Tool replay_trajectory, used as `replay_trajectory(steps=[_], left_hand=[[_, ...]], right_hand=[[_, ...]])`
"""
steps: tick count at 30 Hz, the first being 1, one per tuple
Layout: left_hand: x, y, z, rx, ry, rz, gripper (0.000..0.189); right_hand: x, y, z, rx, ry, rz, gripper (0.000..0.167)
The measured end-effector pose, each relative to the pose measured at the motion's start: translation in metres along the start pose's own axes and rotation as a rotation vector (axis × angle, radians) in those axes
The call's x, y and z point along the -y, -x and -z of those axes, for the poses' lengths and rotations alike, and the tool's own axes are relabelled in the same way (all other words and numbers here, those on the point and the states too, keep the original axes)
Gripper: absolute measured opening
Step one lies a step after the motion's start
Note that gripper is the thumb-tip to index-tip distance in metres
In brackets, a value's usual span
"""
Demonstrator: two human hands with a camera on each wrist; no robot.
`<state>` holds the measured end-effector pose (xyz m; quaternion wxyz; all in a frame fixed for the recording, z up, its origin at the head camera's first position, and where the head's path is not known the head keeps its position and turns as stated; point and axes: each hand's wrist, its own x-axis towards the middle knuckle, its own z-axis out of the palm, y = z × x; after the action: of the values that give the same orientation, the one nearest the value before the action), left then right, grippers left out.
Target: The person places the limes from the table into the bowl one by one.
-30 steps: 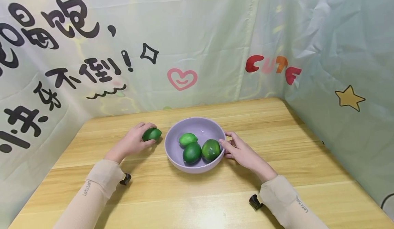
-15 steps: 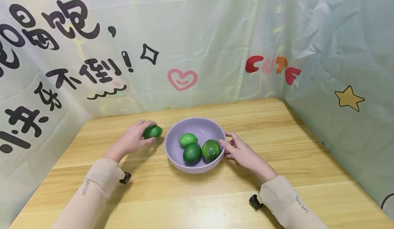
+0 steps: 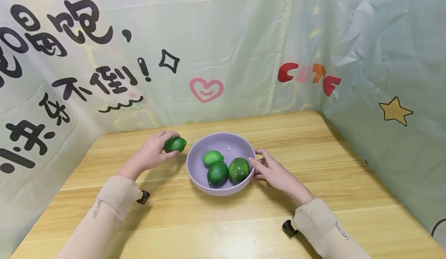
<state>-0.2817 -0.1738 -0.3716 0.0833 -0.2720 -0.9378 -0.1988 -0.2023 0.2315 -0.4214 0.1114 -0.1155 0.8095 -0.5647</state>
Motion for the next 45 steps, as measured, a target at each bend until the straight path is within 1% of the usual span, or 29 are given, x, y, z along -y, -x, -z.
replay_trajectory(steps=[6, 15, 25, 33, 37, 45], left_hand=[[-0.004, -0.003, 0.004, -0.003, -0.001, -0.014, 0.053], [-0.012, -0.005, 0.009, -0.026, -0.007, -0.043, 0.053], [-0.027, -0.010, 0.016, -0.024, -0.015, -0.047, 0.054], [-0.040, -0.014, 0.019, -0.037, -0.042, -0.091, 0.053], [-0.047, -0.015, 0.022, -0.032, -0.050, -0.107, 0.054], [-0.056, -0.019, 0.023, -0.026, -0.055, -0.143, 0.055]], right_hand=[[0.000, 0.000, 0.000, 0.001, -0.003, -0.005, 0.060], [0.000, 0.000, 0.000, 0.002, -0.009, -0.001, 0.059], [-0.001, 0.001, 0.001, 0.003, 0.004, -0.002, 0.059], [-0.001, -0.001, 0.001, 0.002, -0.006, 0.000, 0.060], [0.000, 0.000, 0.001, 0.005, -0.005, 0.003, 0.060], [0.000, 0.000, 0.000, 0.006, -0.025, -0.001, 0.060]])
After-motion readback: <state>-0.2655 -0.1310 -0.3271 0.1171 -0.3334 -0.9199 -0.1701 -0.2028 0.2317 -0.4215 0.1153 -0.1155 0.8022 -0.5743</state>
